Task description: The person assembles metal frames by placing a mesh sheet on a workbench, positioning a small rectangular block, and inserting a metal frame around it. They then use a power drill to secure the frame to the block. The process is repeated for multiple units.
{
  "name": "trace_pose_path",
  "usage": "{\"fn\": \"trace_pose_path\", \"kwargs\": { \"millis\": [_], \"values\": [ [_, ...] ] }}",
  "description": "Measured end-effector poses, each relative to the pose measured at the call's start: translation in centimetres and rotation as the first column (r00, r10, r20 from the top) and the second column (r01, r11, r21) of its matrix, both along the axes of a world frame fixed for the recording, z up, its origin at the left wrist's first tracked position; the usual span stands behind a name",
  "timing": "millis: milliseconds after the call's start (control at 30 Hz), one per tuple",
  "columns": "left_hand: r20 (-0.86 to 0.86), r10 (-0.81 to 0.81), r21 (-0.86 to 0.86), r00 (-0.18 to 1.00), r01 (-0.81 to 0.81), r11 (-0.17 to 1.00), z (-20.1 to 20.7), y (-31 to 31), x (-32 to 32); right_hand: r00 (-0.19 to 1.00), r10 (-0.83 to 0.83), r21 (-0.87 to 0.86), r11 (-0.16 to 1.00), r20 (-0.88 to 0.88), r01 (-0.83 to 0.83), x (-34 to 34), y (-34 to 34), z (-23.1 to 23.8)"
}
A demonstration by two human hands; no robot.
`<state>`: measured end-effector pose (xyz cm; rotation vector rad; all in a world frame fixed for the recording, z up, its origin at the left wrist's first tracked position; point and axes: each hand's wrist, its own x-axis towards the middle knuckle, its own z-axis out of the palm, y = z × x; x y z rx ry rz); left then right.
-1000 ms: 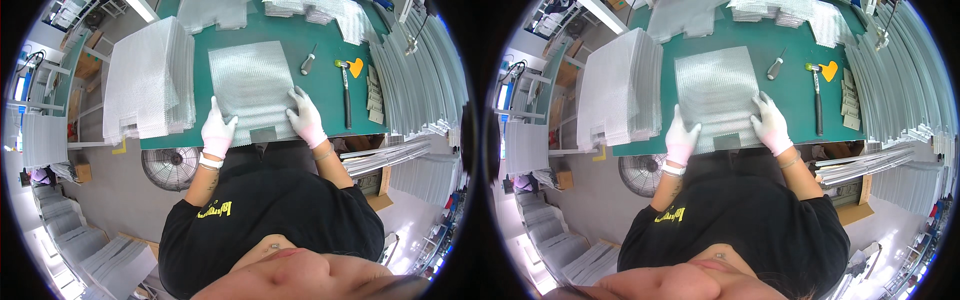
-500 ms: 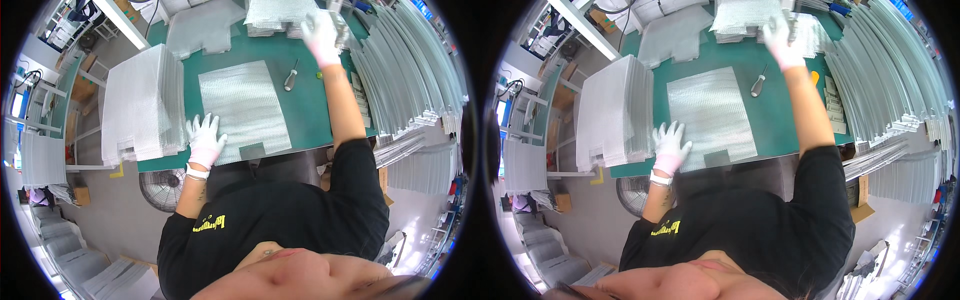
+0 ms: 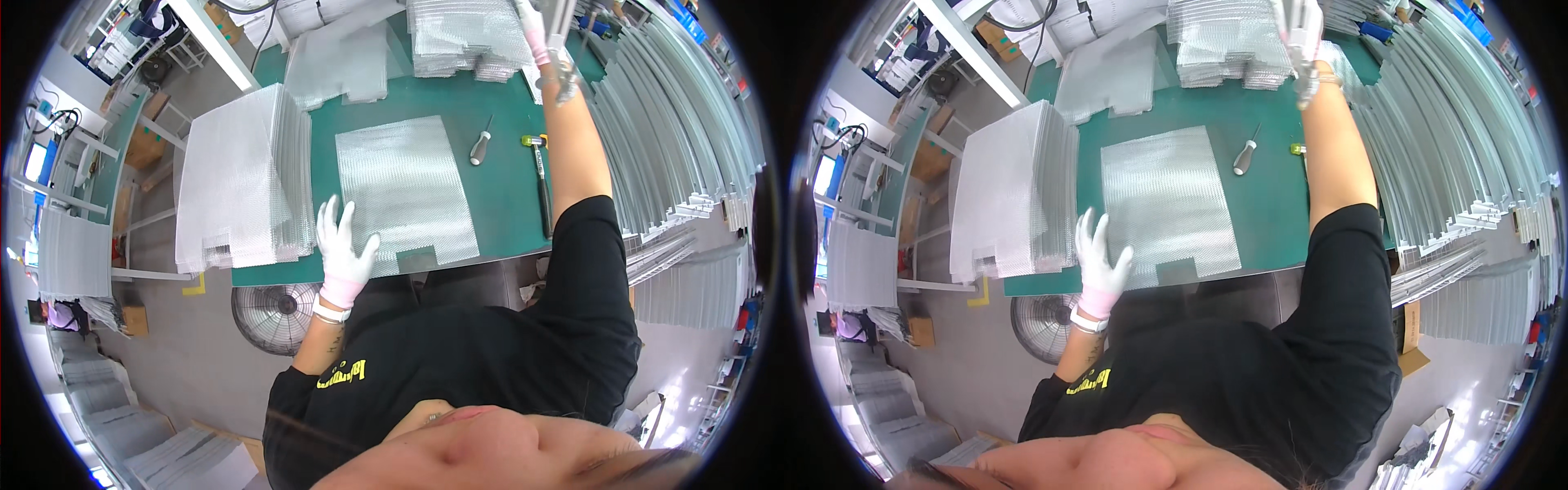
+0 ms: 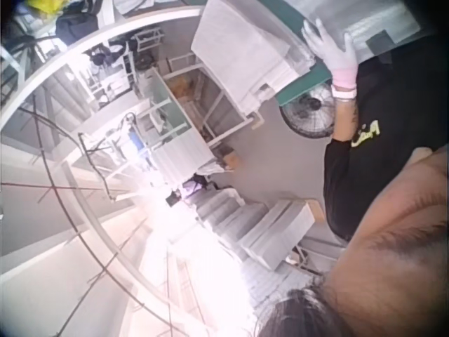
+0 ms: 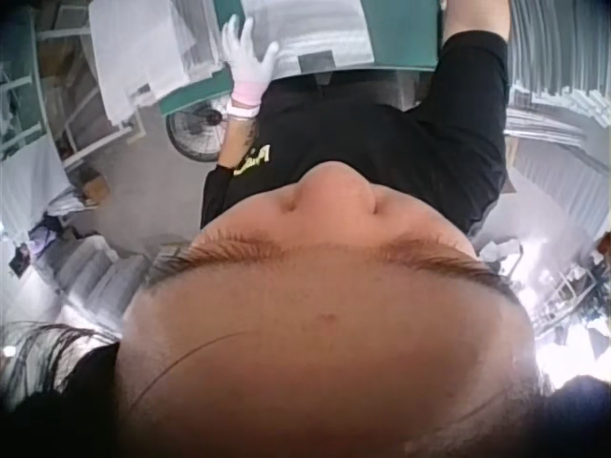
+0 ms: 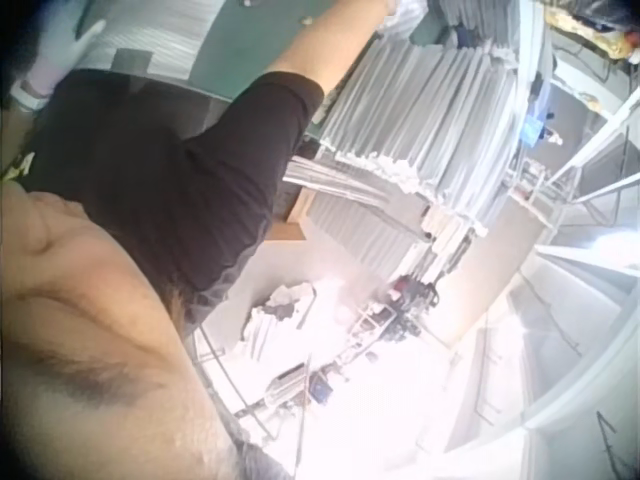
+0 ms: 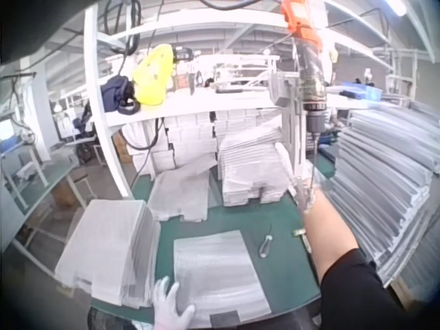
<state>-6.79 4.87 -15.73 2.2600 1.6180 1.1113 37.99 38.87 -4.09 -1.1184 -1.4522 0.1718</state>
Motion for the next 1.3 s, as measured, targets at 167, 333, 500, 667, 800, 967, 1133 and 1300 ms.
{"fn": "trace_pose_path", "kwargs": {
  "millis": [167,333,500,667,800,967,1133,1300],
  "values": [
    [0.103,-0.048,-0.029,0.994,0.051,0.998,-0.9,0.0,0.2,0.990,0.091,0.056,0.995,-0.108,-0.085,-2.6,-4.2,3.6],
    [0.140,-0.098,-0.088,0.985,0.111,0.990,-0.9,0.1,0.9,0.997,0.053,-0.198,0.978,-0.051,-0.062,-2.7,-4.7,3.5],
    [0.216,-0.125,-0.076,0.968,0.145,0.987,-1.3,-0.2,0.4,0.881,0.234,0.148,0.971,-0.411,-0.189,-2.7,-5.4,3.2],
    [0.245,-0.133,-0.043,0.960,0.147,0.988,-1.0,-0.2,0.4,0.983,-0.120,-0.017,0.993,-0.141,0.119,-3.9,-8.0,2.0],
    [0.298,-0.173,-0.048,0.939,0.196,0.979,-0.9,-0.2,1.3,0.938,0.117,0.087,0.992,-0.327,-0.094,-2.4,-8.0,1.5],
    [0.313,-0.199,-0.087,0.929,0.237,0.968,-0.9,-0.5,1.5,0.906,0.138,0.211,0.976,-0.399,-0.056,0.0,-6.6,1.6],
    [0.349,-0.199,-0.115,0.916,0.252,0.961,-1.7,-0.5,1.7,0.869,0.149,0.192,0.979,-0.473,-0.064,0.0,-8.8,2.1],
    [0.513,-0.225,-0.079,0.828,0.307,0.949,-1.2,0.0,1.4,0.724,0.430,0.223,0.902,-0.540,-0.370,-1.2,-12.6,1.0]
  ]
}}
